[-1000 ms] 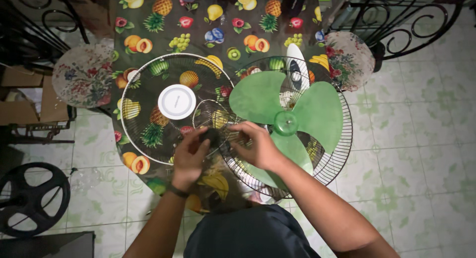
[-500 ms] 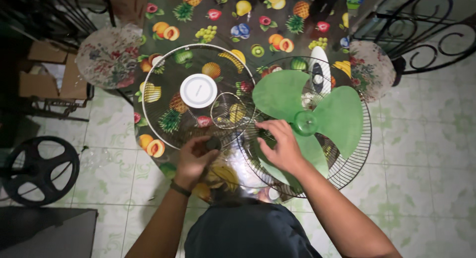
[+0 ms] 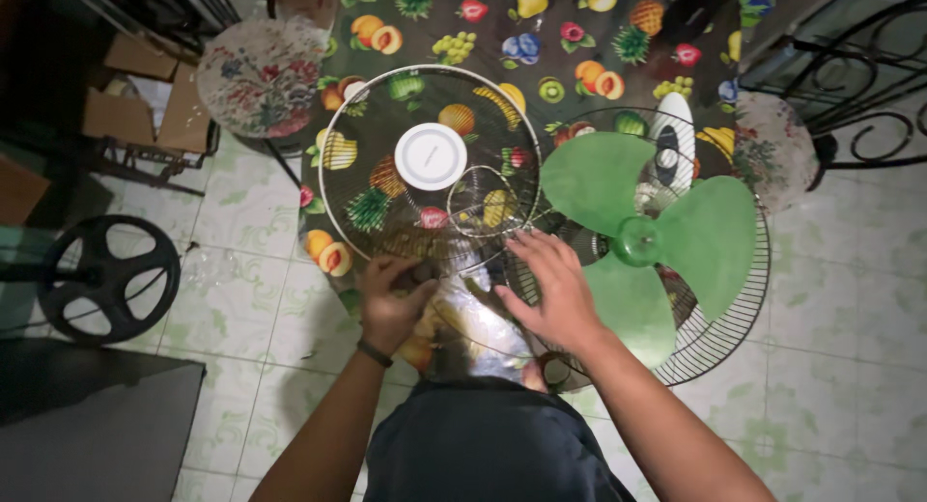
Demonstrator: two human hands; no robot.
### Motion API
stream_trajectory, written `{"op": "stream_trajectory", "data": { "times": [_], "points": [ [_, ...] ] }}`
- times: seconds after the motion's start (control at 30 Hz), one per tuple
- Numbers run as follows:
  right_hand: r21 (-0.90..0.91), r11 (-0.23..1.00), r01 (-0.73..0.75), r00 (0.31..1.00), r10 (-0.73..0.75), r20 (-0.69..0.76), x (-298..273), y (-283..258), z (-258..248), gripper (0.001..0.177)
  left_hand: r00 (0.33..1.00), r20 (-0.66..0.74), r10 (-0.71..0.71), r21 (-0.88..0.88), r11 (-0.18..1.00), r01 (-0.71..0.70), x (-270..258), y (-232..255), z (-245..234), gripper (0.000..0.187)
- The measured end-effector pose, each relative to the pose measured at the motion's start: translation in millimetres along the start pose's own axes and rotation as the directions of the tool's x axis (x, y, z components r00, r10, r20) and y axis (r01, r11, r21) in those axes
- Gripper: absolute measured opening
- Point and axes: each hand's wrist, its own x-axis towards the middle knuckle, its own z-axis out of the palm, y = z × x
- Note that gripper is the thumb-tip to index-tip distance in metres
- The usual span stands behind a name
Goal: The person disassembles an electric fan by removing the front grille, detaching the fan blades, and unscrewing the central hub. The components are placed on the table, and the person continues to remove the rear grille and motor housing.
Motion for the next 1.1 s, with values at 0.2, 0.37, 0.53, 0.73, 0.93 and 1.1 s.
{"op": "stream_trajectory", "data": {
  "times": [0.2, 0.37, 0.53, 0.73, 0.93, 1.1],
  "points": [
    [-0.045, 0.996, 0.083, 0.996, -0.081, 0.045, 3.2, -28.2, 21.7, 0.069, 0.997, -0.065, -0.038, 0.189, 0.981, 0.050, -15.0, -8.6, -13.1, 0.043],
    [0.162, 0.983, 0.089, 0.984, -0.112, 0.141, -12.2, -46.4, 47.1, 0.065, 1.000, 0.006, -0.011, 0.243, 0.970, 0.009, -23.5, -21.5, -24.4, 0.040],
    [0.182, 0.982, -0.056, 0.975, 0.014, 0.222, -26.7, -48.8, 82.6, 0.080, 0.992, 0.121, -0.042, 0.324, 0.946, 0.000, -25.1, -37.4, -28.0, 0.041],
    [-0.093, 0.982, -0.164, 0.912, 0.187, 0.365, -38.7, -33.4, 106.2, 0.094, 0.982, 0.186, 0.041, 0.441, 0.890, -0.120, -26.2, -64.4, -23.7, 0.035],
    [-0.094, 0.969, -0.226, 0.905, 0.245, 0.349, -50.2, -26.4, 103.1, 0.090, 0.971, 0.237, 0.016, 0.524, 0.840, -0.142, -24.9, -70.8, -23.1, 0.038],
    [-0.087, 0.964, -0.250, 0.910, 0.264, 0.321, -49.0, -27.8, 96.3, 0.086, 0.963, 0.262, 0.068, 0.442, 0.878, -0.183, -13.4, -49.3, -32.5, 0.046]
  ]
}}
